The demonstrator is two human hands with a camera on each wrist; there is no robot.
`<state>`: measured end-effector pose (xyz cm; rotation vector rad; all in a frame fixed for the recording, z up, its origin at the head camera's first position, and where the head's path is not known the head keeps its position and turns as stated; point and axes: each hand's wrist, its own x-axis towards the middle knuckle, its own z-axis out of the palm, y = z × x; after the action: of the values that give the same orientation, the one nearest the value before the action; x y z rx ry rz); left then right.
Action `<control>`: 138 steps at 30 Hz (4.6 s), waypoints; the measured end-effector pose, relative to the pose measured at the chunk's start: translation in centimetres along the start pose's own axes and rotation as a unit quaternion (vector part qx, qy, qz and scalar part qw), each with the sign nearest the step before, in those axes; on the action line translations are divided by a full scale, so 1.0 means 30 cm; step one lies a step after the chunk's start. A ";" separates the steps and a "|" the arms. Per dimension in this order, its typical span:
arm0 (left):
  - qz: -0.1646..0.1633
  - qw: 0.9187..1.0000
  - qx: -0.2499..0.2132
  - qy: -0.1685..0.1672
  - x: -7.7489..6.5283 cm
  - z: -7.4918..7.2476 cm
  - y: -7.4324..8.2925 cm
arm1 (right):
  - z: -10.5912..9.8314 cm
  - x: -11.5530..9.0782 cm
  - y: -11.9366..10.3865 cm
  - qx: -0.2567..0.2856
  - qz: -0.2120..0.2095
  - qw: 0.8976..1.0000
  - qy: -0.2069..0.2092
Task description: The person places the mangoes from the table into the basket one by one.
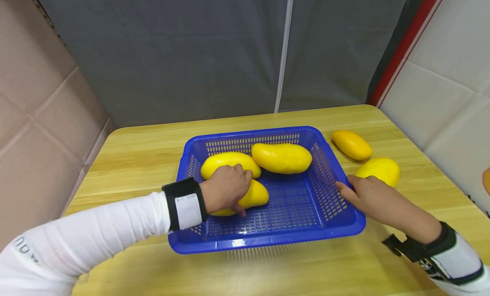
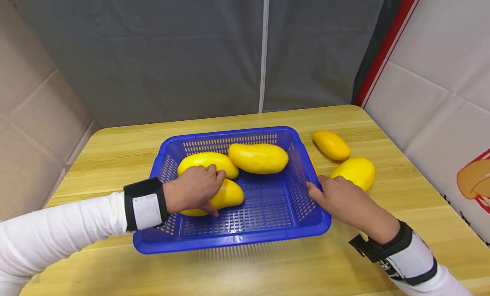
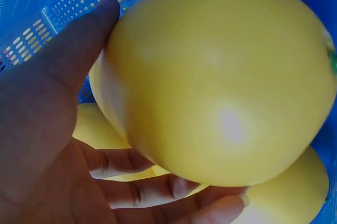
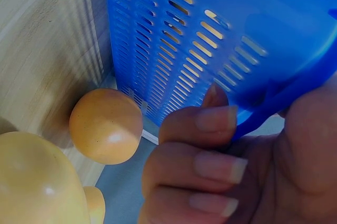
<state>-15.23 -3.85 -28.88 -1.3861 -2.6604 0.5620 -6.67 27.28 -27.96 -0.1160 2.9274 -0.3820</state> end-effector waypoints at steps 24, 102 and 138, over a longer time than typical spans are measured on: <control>-0.003 0.999 -0.022 -0.033 -0.008 0.006 -0.007 | 0.004 -0.002 -0.004 -0.003 -0.005 1.000 0.007; -0.348 0.799 -0.455 0.183 -0.332 0.201 -0.185 | -0.003 -0.014 -0.009 0.004 0.005 1.000 -0.011; -0.364 0.789 -0.468 0.161 -0.326 0.184 -0.180 | -0.210 0.085 0.055 -0.092 -0.094 0.986 0.103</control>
<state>-15.05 -16.09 -31.20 -0.2830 -2.8698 -1.0848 -10.47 30.17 -22.84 -0.4048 3.1626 -0.1575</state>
